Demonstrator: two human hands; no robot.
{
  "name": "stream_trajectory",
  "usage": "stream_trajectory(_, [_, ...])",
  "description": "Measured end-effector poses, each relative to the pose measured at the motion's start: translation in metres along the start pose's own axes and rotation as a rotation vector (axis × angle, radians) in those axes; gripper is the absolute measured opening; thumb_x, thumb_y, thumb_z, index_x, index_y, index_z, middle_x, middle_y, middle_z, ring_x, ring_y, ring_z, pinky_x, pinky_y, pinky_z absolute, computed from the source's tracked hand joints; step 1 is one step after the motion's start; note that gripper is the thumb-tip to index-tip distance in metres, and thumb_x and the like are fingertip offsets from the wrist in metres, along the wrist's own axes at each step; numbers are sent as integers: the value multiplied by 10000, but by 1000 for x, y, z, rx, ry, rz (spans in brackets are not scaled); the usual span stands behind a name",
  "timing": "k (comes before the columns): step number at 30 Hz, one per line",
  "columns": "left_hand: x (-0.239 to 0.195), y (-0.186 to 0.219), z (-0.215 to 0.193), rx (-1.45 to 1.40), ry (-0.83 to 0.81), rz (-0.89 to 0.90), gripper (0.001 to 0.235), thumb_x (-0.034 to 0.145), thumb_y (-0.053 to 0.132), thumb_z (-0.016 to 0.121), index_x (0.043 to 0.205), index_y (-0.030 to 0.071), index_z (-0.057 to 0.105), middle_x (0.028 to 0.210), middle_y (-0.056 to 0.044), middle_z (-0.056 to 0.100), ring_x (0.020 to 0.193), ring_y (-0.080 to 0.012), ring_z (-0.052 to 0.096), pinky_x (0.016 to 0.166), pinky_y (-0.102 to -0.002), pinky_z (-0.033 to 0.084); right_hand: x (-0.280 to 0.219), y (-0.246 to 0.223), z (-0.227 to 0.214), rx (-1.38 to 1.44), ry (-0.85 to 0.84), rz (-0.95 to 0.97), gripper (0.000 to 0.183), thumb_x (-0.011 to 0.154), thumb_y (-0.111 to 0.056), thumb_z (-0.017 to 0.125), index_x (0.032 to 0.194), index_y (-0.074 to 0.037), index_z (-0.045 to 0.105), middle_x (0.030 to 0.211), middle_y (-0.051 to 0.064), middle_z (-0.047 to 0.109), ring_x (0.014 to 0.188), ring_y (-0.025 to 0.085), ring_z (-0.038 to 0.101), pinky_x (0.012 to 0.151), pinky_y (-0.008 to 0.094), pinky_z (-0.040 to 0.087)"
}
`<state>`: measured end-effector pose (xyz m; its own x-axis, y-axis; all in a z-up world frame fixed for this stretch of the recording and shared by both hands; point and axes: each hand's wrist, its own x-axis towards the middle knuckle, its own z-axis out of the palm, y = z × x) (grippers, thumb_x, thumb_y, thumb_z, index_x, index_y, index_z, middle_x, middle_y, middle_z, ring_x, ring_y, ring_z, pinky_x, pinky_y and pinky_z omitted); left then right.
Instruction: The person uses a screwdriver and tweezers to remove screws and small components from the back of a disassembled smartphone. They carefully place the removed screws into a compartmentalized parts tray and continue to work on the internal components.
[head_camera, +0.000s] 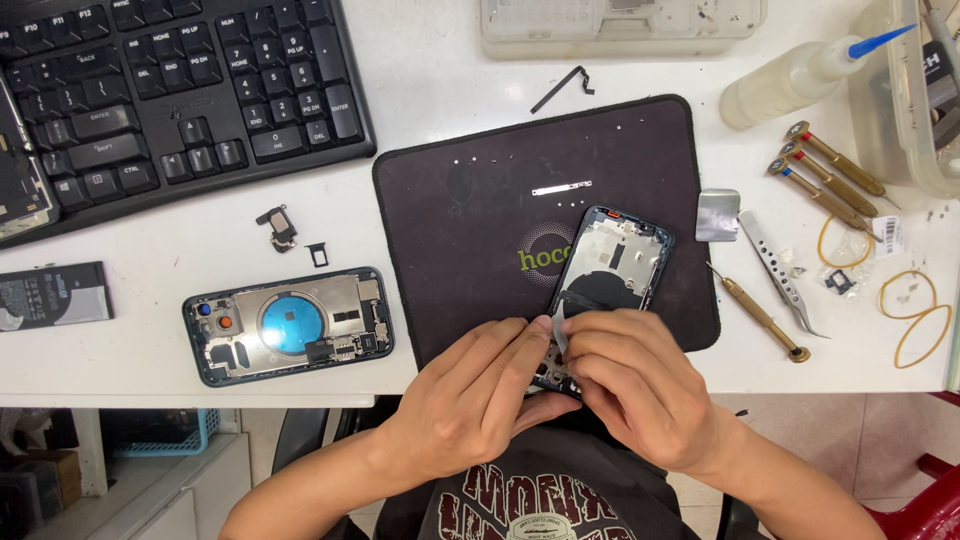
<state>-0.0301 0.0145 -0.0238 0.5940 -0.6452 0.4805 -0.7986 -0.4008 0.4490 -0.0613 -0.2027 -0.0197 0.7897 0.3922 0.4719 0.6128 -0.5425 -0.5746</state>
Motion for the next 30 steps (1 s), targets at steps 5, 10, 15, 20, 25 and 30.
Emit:
stream_trajectory(5, [-1,0,2,7,10,0,608,912,320,850,1217,-137,591,1189,-222,678,1062,-328,704,916,-402,610,-11,-8,-1,93,13,-61,327,843,126,737,1110,79,553,1074,221,648,990,360,713,856,494,606])
stream_trajectory(10, [-1,-1,0,6,-12,1,612,906,318,859,1218,-133,588,1198,-226,675,1067,-327,698,911,-394,604,-23,-10,-3,184,48,60,256,907,106,710,1103,61,551,1079,192,651,996,323,730,881,456,623])
stream_trajectory(15, [8,3,-6,-44,-28,-49,652,885,368,848,1231,-126,600,1186,-209,682,1083,-327,696,927,-407,587,-26,-6,-2,352,178,304,182,939,121,642,1096,63,571,1068,187,654,1005,273,751,885,371,665])
stream_trajectory(20, [22,7,-17,38,-114,-30,481,811,174,761,1197,-98,669,1105,-167,668,1022,-294,658,906,-397,550,-27,-2,5,561,261,448,121,984,122,601,1089,65,578,1105,185,653,974,241,732,906,356,661])
stream_trajectory(25, [36,2,-16,64,-205,21,357,781,27,700,1108,-114,686,968,-135,598,911,-264,612,815,-363,510,-24,0,5,637,252,464,123,991,135,590,1088,62,575,1110,175,646,980,238,719,906,358,650])
stream_trajectory(30, [36,1,-12,151,-202,64,335,743,51,689,1043,-98,691,997,-149,625,930,-282,629,832,-379,519,-13,-1,4,364,206,396,189,920,123,681,1071,45,599,1084,136,668,955,208,733,846,314,630])
